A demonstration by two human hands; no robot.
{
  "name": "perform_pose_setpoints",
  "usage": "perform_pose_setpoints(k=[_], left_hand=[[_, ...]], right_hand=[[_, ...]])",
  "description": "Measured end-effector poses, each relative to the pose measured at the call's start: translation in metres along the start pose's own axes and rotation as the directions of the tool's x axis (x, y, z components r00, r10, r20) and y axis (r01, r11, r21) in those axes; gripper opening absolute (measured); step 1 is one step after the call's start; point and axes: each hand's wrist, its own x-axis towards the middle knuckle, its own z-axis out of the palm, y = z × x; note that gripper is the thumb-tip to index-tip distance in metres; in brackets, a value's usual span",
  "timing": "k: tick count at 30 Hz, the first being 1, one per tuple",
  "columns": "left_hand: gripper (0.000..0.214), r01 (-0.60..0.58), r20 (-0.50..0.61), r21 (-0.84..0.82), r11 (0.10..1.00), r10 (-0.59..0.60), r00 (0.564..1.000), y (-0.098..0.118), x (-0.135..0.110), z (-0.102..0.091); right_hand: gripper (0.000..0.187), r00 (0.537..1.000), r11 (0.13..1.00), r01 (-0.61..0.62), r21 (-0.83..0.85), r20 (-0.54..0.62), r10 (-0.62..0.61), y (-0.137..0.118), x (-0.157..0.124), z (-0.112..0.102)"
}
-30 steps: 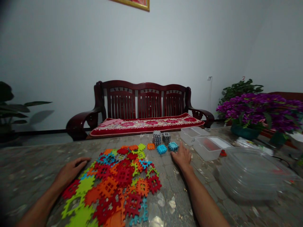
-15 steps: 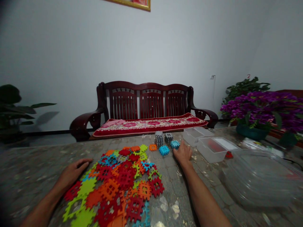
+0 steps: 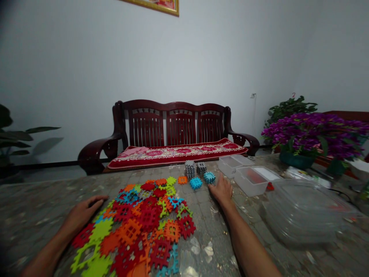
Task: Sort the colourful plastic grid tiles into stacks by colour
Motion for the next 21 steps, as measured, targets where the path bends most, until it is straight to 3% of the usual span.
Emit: perform_pose_setpoints(k=[10, 18, 21], left_hand=[[0.041, -0.008, -0.013, -0.044, 0.999, 0.007, 1.000, -0.008, 0.005, 0.005], [0.039, 0.006, -0.015, -0.042, 0.999, -0.006, 1.000, -0.004, 0.002, 0.003], [0.039, -0.009, -0.018, -0.044, 0.999, 0.008, 1.000, -0.003, 0.002, 0.003]], right_hand=[[0.059, 0.995, 0.995, 0.100, 0.000, 0.001, -0.100, 0.038, -0.012, -0.006], [0.058, 0.997, 0.998, 0.067, -0.013, -0.032, -0.068, 0.041, -0.011, -0.003], [0.050, 0.985, 0.992, 0.118, 0.034, -0.134, -0.113, 0.038, -0.017, -0.006]])
